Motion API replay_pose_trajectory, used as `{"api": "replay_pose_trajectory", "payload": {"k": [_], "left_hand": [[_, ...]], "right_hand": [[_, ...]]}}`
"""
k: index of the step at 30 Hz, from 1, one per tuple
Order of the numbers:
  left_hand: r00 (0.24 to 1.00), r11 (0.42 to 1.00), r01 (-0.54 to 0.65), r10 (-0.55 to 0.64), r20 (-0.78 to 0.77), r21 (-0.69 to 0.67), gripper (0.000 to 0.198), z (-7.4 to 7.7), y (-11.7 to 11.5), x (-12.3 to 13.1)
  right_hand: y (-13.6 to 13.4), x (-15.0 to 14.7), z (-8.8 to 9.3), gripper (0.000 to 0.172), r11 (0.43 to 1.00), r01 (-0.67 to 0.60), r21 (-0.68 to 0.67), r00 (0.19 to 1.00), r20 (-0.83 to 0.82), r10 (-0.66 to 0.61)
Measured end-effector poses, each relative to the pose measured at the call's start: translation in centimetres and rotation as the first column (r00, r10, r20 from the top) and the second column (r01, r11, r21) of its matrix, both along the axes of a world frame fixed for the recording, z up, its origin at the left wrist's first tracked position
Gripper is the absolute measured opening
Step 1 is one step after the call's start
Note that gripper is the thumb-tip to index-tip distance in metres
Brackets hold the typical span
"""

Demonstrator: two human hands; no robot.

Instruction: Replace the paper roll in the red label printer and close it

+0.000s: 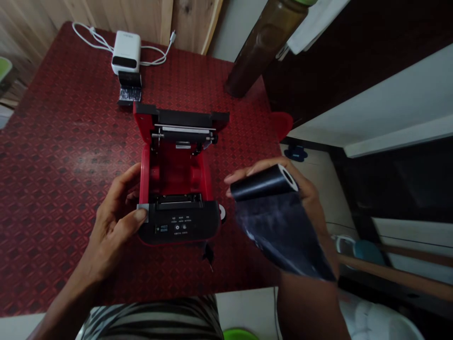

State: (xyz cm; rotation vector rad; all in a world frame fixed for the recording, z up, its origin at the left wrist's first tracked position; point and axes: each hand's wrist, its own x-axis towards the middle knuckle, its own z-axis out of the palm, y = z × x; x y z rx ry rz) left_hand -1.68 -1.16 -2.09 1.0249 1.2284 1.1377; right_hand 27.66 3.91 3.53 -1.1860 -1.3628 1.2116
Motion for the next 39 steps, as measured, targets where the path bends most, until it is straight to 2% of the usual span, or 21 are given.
{"api": "replay_pose_trajectory", "payload": {"k": [5,11,16,19,22,25,30,34,37,39], "left_hand": [[1.000,1.000,0.004,-0.004,0.007,-0.011,0.067,0.2,0.1,0.2],[1.000,1.000,0.019,-0.019,0.003,0.021,0.066,0.0,0.0,0.1],[1.000,1.000,0.021,-0.021,0.011,0.021,0.065,0.3,0.0,0.1],[1.000,1.000,0.009,-0.009,0.024,-0.001,0.064,0.7,0.0,0.3],[1.000,1.000,0.007,-0.007,0.020,-0.014,0.065,0.9,0.1,0.4],[0.999,1.000,0.026,-0.025,0.021,-0.015,0.067,0.8,0.0,0.3],[1.000,0.999,0.029,-0.029,-0.002,-0.028,0.065,0.8,-0.1,0.2],[0.999,0.999,0.030,-0.030,0.017,-0.029,0.066,1.1,-0.1,0.3],[1.000,0.999,0.027,-0.027,0.008,-0.040,0.067,1.2,-0.2,0.3],[1.000,0.999,0.023,-0.023,-0.011,-0.039,0.067,1.1,-0.2,0.3]], "right_hand": [[-0.3,-1.1,1.0,0.038,0.992,-0.123,0.013,0.990,-0.063,0.123],[-0.6,-1.8,1.9,0.051,0.978,-0.209,-0.002,0.975,0.076,0.209],[-0.2,-2.1,2.1,0.027,0.969,-0.232,0.089,0.965,0.148,0.217],[0.3,-2.6,2.0,0.031,0.961,-0.237,0.142,0.939,0.286,0.190],[1.0,-3.7,2.1,0.030,0.939,-0.270,0.214,0.879,0.452,0.149],[1.8,-4.6,2.1,0.030,0.900,-0.319,0.297,0.830,0.546,0.114],[1.5,-5.3,2.2,0.031,0.868,-0.380,0.319,0.733,0.677,0.073],[0.6,-6.2,2.0,0.041,0.848,-0.412,0.333,0.675,0.737,0.038],[0.9,-7.4,1.8,0.036,0.855,-0.446,0.264,0.574,0.817,0.047],[1.6,-8.2,1.9,0.039,0.863,-0.483,0.148,0.470,0.876,0.113]]}}
